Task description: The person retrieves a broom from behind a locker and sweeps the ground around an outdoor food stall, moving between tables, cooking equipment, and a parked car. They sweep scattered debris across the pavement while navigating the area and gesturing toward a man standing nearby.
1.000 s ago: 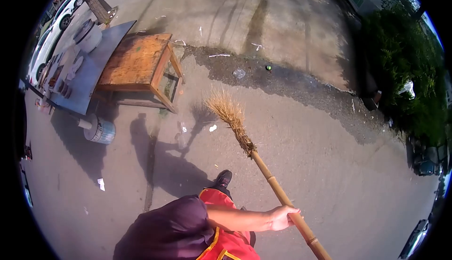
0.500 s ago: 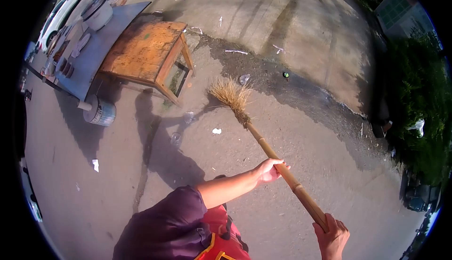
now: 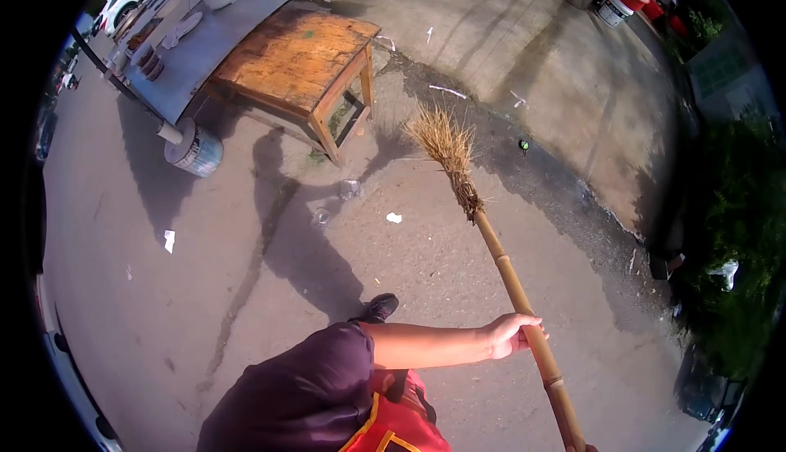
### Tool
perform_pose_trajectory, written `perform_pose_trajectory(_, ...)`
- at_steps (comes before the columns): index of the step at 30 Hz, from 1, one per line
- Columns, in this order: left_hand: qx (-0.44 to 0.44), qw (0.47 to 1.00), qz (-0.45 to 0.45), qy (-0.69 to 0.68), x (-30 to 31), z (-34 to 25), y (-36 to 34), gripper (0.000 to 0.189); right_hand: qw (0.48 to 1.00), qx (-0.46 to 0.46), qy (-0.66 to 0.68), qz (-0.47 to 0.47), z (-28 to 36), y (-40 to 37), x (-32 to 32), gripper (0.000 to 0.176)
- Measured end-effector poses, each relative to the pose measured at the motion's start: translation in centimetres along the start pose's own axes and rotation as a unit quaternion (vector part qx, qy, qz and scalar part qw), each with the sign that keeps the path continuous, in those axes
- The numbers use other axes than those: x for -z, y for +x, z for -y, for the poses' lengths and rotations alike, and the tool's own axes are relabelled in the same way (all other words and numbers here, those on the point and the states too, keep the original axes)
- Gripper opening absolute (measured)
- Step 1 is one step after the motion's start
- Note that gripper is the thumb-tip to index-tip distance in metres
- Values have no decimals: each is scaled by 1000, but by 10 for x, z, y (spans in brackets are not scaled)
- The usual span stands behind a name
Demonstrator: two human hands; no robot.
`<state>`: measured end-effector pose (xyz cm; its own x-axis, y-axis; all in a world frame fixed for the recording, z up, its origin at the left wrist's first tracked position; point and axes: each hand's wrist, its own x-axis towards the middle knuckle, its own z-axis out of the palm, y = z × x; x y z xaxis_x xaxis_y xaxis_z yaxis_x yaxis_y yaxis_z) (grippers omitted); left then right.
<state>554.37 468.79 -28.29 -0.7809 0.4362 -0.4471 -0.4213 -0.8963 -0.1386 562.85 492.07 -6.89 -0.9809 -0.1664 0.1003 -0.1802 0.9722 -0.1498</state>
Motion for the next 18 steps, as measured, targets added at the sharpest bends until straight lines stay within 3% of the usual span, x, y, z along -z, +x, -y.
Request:
perform_pose_trajectory(1, -48, 998, -24, -29, 16, -30, 22, 14, 997, 49, 57, -3, 43, 17, -33, 22)
perform_pose_trajectory(2, -78, 996, 6, -40, 34, -65, 37, 16, 987, 142, -80, -12, 105, 35, -53, 25)
perform_pose_trajectory(4, -126, 990, 3, -60, 71, -134, 58, 18, 967, 215, -134, -29, 137, 63, -118, 28)
perform_pose_trajectory(7, -198, 975, 13, -97, 123, -184, 62, 18, 957, 263, -124, 19, 190, 96, -147, 29)
perform_pose_trajectory(8, -214, 970, -8, -118, 128, -182, 50, 18, 951, 283, -117, 43, 191, 105, -139, 29)
perform_pose_trajectory(11, -150, 977, 4, -154, 141, -117, 2, 15, 941, 320, -91, 68, 153, 105, -104, 26)
perform_pose_trajectory(12, -131, 979, 23, -157, 139, -90, -16, 14, 959, 266, -57, 84, 135, 94, -91, 27)
perform_pose_trajectory(13, -107, 980, -14, -166, 133, -63, -35, 12, 944, 266, -155, 121, 138, 82, -67, 21)
perform_pose_trajectory(14, -83, 979, -52, -177, 130, -38, -52, 10, 864, 231, -398, 204, 22, 72, -111, 19)
perform_pose_trajectory(15, -62, 982, -78, -161, 137, -21, -66, 10, 957, 280, -25, 75, 38, 56, -85, 16)
perform_pose_trajectory(18, -27, 979, -127, -158, 188, 20, -102, 12, 968, 188, 1, 167, 68, 10, -73, 15)
